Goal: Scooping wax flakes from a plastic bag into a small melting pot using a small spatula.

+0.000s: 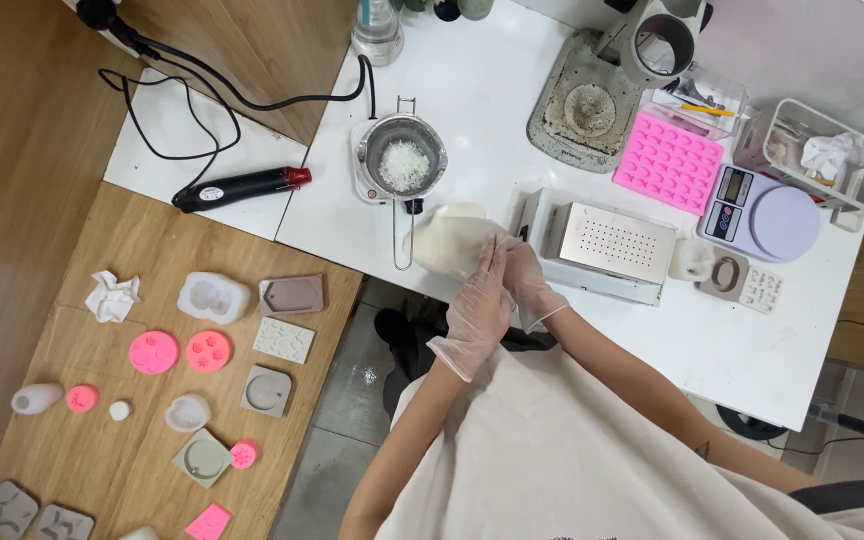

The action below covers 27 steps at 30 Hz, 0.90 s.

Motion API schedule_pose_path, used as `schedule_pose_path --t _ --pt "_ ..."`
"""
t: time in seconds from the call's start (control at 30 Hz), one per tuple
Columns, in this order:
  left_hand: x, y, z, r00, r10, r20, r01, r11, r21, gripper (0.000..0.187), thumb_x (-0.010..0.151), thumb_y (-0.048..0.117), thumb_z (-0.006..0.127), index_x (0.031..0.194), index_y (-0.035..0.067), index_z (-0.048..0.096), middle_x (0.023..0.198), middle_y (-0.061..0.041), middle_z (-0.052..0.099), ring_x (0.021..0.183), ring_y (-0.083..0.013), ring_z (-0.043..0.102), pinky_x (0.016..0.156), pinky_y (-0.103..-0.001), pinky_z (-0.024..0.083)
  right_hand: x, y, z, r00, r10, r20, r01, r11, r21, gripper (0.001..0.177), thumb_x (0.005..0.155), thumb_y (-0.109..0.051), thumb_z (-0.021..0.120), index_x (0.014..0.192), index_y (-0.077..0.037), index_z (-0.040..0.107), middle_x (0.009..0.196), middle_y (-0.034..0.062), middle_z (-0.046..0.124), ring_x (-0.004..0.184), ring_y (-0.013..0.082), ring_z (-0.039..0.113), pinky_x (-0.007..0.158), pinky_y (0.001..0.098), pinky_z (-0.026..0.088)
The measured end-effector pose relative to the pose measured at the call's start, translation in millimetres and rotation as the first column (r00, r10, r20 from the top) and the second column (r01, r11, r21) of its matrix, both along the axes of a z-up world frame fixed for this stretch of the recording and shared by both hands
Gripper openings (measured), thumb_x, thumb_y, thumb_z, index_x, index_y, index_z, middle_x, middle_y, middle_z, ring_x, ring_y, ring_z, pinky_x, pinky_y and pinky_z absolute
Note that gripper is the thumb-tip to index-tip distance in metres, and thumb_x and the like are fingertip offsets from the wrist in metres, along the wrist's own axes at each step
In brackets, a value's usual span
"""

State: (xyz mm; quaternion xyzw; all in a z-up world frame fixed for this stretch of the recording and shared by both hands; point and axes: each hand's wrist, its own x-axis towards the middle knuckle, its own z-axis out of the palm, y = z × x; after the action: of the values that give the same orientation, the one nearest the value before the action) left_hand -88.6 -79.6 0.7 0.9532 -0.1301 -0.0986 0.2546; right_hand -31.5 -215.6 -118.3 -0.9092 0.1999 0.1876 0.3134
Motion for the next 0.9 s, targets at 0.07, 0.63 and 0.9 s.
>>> schedule_pose_path --t 0.07,0.63,0.9 --pt "0.8 0.0 3.4 0.999 -0.007 -0.038 0.005 0.999 -0.04 0.085 0.084 0.011 0.059 0.16 0.015 0.021 0.162 -0.008 0.031 0.119 -0.0247 0.063 0.095 -0.034 0.058 2.7 -4.9 -7.2 1.0 -0.026 -0.006 0.026 0.999 0.037 0.028 0.095 -0.026 0.058 0.095 -0.009 0.079 0.089 0.0114 0.077 0.094 0.0283 0.074 0.079 0.0367 0.059" --pt "-10.9 -7.1 54.8 0.942 0.322 0.091 -0.302 0.935 -0.187 0.061 0.095 -0.002 0.051 0.154 -0.002 0.035 0.143 -0.022 0.056 0.11 -0.0289 0.065 0.091 -0.033 0.053 -7.2 -6.6 6.5 0.942 -0.325 -0.081 0.335 0.925 0.178 0.03 0.092 -0.047 0.057 0.091 -0.025 0.077 0.06 -0.0032 0.066 0.06 0.0159 0.058 0.057 0.0317 0.044" --pt "-0.4 24.3 4.7 0.99 0.138 0.03 -0.128 0.967 -0.221 0.087 0.081 0.008 0.053 0.161 0.021 0.022 0.167 0.004 0.023 0.116 -0.0274 0.065 0.093 -0.037 0.057 -26.0 14.0 105.8 0.911 -0.394 0.123 0.312 0.853 0.418 0.026 0.102 -0.024 0.051 0.101 -0.016 0.076 0.076 0.0006 0.076 0.059 0.0068 0.055 0.058 0.0203 0.039"
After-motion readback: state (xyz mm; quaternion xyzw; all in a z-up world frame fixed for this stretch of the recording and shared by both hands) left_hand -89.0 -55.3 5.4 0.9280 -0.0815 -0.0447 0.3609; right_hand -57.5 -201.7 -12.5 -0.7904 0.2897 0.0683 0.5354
